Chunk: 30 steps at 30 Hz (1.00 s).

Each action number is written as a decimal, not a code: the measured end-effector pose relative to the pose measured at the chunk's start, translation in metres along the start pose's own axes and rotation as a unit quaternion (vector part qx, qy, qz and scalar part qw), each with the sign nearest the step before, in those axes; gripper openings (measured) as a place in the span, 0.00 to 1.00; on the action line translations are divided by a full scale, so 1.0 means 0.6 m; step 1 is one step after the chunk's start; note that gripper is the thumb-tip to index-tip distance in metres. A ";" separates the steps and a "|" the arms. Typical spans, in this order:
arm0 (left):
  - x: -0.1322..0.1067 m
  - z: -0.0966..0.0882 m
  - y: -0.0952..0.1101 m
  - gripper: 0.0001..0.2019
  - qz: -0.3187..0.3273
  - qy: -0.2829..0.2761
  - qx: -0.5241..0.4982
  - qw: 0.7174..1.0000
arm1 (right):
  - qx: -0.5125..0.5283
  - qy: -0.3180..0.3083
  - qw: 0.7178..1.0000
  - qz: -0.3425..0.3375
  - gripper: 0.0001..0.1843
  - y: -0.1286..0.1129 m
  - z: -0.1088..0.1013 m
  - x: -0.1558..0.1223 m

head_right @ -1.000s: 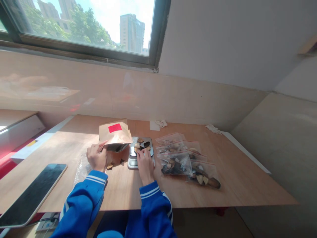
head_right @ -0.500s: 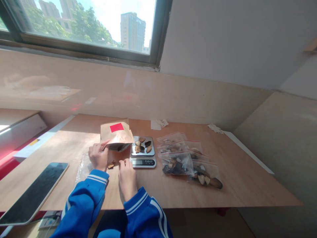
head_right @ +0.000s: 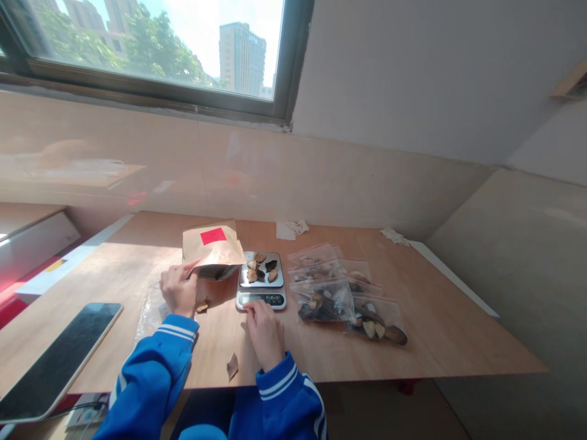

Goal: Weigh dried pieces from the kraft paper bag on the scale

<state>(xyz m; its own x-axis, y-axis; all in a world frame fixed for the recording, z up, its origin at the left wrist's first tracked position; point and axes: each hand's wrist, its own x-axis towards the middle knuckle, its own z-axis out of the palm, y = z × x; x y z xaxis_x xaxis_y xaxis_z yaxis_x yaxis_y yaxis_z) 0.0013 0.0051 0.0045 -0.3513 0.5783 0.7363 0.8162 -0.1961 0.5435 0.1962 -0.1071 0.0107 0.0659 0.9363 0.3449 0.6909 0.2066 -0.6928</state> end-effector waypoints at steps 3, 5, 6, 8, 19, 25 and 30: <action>0.000 0.000 -0.001 0.09 0.002 0.004 0.000 1.000 | 0.023 -0.001 0.999 -0.032 0.12 -0.004 -0.006 -0.014; 0.000 -0.001 -0.002 0.09 0.007 0.003 -0.002 1.000 | 0.038 -0.030 0.996 -0.073 0.10 -0.016 -0.009 -0.038; -0.001 0.000 -0.004 0.09 0.010 0.002 -0.003 1.000 | 0.041 -0.051 0.993 -0.094 0.10 -0.023 -0.011 -0.055; -0.002 0.001 -0.007 0.09 0.014 0.001 -0.005 1.000 | 0.035 -0.097 0.987 -0.124 0.13 -0.035 -0.012 -0.097; -0.003 0.012 -0.013 0.10 0.021 -0.002 -0.021 1.000 | -0.153 -0.155 0.964 -0.152 0.21 0.017 0.044 -0.239; -0.003 0.013 -0.010 0.10 0.014 -0.009 -0.051 0.999 | -0.246 -0.200 0.942 -0.109 0.15 0.018 0.059 -0.232; -0.002 0.012 -0.008 0.10 0.013 -0.020 -0.053 0.998 | -0.269 -0.199 0.938 -0.094 0.17 0.004 0.067 -0.225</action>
<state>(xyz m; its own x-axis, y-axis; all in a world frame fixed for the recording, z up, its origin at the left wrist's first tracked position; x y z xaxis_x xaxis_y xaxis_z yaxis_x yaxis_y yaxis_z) 0.0011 0.0112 -0.0020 -0.3106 0.6025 0.7352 0.7711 -0.2926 0.5656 0.1602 -0.2219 -0.0628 -0.2926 0.9519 0.0912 0.9338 0.3049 -0.1872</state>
